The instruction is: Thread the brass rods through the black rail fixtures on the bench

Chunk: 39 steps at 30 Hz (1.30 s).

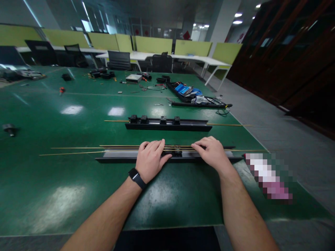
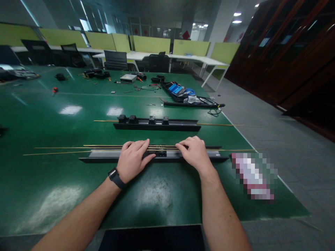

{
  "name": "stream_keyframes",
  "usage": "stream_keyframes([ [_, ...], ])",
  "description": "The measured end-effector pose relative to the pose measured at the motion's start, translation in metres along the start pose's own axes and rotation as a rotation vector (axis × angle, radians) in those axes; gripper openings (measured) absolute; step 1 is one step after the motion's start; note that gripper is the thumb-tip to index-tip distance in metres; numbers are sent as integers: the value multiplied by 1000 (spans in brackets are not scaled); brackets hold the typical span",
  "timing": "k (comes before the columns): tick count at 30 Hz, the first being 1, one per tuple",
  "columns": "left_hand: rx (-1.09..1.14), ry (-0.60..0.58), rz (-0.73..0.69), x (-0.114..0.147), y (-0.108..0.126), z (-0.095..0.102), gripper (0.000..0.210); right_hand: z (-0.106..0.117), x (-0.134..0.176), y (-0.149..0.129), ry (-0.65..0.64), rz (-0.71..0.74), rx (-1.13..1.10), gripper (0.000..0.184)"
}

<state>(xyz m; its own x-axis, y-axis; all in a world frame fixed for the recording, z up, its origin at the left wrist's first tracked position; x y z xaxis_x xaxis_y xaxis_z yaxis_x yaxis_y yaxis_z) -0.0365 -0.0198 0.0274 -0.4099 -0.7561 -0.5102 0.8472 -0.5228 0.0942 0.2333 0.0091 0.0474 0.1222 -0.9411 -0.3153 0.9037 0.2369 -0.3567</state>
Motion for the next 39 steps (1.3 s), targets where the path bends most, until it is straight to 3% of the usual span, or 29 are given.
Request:
stream_keyframes([
  [39,3,-22,6,0,1,1,52,1,0,2,-19,-7,7,31],
])
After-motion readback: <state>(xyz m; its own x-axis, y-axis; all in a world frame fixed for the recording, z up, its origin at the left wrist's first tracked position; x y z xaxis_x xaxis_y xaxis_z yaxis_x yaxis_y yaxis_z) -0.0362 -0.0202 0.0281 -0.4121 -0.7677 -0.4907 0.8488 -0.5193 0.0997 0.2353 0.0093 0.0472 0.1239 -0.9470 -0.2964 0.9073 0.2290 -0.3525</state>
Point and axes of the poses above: each hand's wrist, its own x-axis away from the middle knuckle, its own z-axis out of the back of the hand, y = z × x, the point moved 1 cm from there along -x, towards the middle knuckle, and after that the axes turned 3 degrees about -z, right-handed, at the moved point
